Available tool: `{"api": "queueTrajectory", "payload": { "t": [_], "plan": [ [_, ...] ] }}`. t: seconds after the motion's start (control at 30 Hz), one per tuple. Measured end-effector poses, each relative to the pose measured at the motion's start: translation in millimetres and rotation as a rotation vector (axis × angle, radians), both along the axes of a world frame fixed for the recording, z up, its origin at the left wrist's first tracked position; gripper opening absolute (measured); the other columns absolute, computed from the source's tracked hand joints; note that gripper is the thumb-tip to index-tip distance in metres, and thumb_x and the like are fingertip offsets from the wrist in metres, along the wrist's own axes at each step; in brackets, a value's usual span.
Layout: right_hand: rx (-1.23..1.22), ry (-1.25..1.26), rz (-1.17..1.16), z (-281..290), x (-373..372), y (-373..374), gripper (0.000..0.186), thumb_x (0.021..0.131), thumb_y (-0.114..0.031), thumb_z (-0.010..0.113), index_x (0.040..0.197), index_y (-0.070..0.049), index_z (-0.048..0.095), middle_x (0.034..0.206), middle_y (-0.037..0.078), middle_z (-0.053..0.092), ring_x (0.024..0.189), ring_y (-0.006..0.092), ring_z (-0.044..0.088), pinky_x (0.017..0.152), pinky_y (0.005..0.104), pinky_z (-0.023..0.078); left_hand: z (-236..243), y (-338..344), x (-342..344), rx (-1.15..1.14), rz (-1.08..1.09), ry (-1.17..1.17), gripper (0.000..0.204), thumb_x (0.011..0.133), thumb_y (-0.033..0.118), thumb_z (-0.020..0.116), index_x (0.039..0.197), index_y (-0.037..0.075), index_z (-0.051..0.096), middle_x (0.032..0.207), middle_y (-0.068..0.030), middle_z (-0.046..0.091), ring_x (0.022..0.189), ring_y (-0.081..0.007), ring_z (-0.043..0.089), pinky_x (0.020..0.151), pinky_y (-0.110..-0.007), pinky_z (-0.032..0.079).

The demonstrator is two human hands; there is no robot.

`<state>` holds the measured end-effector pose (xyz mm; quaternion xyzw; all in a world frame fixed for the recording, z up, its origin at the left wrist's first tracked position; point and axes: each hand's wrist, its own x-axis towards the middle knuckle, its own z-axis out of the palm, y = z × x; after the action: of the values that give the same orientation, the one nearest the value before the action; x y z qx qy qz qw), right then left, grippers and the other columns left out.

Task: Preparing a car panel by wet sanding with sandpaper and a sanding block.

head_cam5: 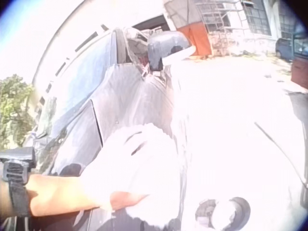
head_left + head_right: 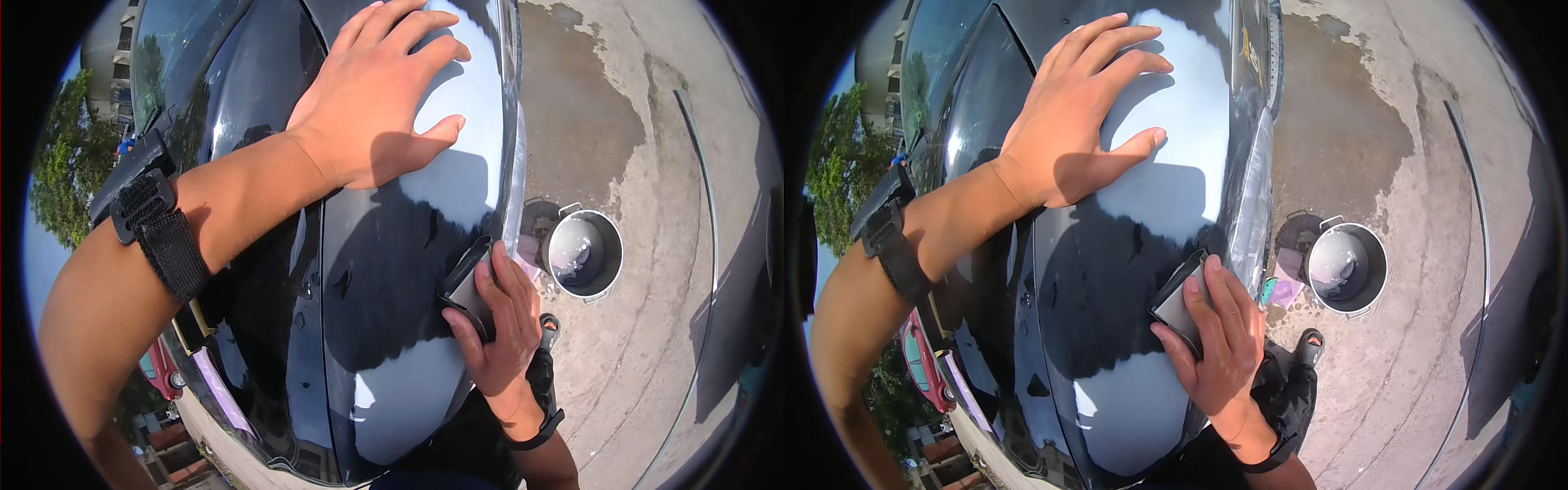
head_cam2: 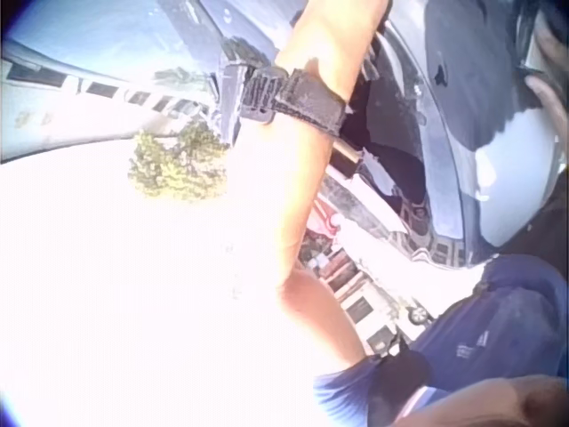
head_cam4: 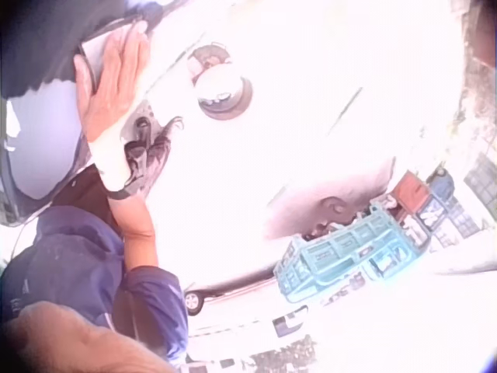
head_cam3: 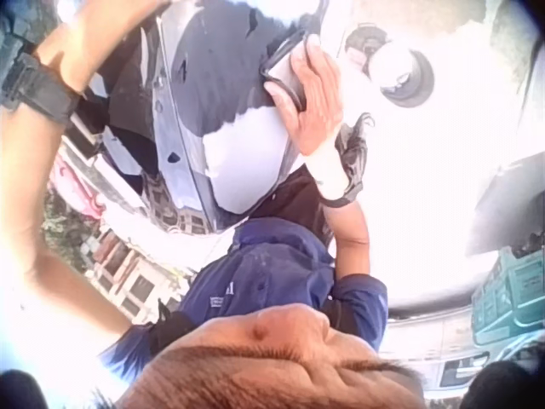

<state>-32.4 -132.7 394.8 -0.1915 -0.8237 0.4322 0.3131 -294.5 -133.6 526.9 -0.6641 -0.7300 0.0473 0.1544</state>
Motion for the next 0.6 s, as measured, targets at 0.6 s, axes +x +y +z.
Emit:
{"api": "queueTrajectory", "payload": {
  "t": [0.6],
  "plan": [
    [0.012, -0.029, -0.018, -0.8, -0.2, 5.8, 0.053, 0.086, -0.035, 0.08, 0.127, -0.002, 0.069, 0.144, 0.023, 0.06, 0.121, 0.0392, 0.062, 0.096, 0.0446, 0.046, 5.7, 7.8, 2.4, -0.059, -0.004, 0.009, 0.05, 0.088, 0.036, 0.074, 0.131, 0.013, 0.061, 0.155, -0.011, 0.048, 0.151, -0.0382, 0.033, 0.125, -0.056, 0.024]
  ]
}}
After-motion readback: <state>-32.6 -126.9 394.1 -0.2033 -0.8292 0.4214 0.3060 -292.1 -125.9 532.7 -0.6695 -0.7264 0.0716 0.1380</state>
